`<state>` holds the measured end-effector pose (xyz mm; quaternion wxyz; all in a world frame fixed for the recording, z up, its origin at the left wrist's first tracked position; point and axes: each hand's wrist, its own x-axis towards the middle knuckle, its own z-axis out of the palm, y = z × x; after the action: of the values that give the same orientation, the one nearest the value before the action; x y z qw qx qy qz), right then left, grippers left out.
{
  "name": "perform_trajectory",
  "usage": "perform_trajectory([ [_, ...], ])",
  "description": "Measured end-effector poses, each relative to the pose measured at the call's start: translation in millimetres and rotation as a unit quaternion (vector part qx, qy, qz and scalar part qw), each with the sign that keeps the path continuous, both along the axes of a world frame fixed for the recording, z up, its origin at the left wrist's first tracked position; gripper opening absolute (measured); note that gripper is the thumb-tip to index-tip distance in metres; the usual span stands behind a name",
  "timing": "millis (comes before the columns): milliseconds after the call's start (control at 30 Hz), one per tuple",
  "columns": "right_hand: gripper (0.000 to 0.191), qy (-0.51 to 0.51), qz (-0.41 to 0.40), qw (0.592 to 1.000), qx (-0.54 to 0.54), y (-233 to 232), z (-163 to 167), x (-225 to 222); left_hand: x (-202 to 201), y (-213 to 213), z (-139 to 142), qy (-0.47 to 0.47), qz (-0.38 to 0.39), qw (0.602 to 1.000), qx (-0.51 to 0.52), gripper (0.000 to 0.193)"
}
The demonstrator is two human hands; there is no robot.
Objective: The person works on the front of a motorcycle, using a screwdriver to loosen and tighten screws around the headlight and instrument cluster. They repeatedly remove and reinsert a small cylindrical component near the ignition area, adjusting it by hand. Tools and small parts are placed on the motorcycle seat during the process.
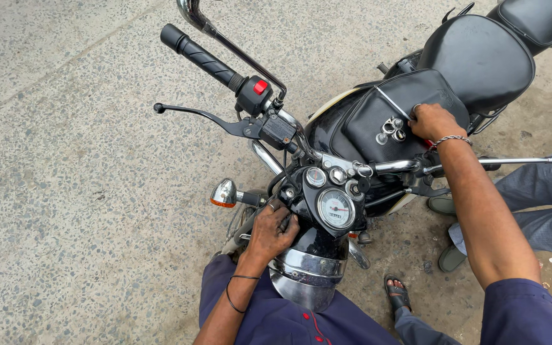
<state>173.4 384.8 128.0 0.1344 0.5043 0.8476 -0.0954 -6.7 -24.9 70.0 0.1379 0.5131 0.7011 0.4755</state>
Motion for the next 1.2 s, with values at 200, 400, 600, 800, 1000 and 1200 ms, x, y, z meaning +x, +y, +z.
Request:
perform_trajectory([
  [200, 0.036, -0.006, 0.001, 1.0, 0.006, 0.4, -1.3, 1.5, 2.1, 0.0, 4.6, -0.064, 0.005, 0.998, 0.019, 0.011],
  [400, 0.039, -0.007, 0.0, 1.0, 0.005, 1.2, -0.9, -1.7, -7.3, 1.2, 8.6, -0.074, -0.01, 0.996, -0.053, 0.02],
  [600, 0.044, 0.01, -0.01, 1.0, 0.0, -7.3, 5.2, -3.3, -7.8, -27.3, 31.3, -0.082, -0.016, 0.968, -0.237, 0.051],
  [800, 0.047, 0.011, -0.001, 1.0, 0.005, -14.1, 13.7, -4.1, 3.0, -33.1, 41.8, -0.044, -0.018, 0.993, -0.112, 0.054],
  [1000, 0.053, 0.047, 0.029, 0.998, 0.026, -21.1, 10.5, -2.5, 5.6, -34.0, 32.0, -0.232, 0.019, 0.964, -0.132, 0.05],
  [1200, 0.047, 0.072, -0.022, 0.997, 0.015, -23.0, 10.1, 0.8, 12.3, -34.5, 5.0, -0.418, -0.009, 0.908, -0.018, 0.045],
])
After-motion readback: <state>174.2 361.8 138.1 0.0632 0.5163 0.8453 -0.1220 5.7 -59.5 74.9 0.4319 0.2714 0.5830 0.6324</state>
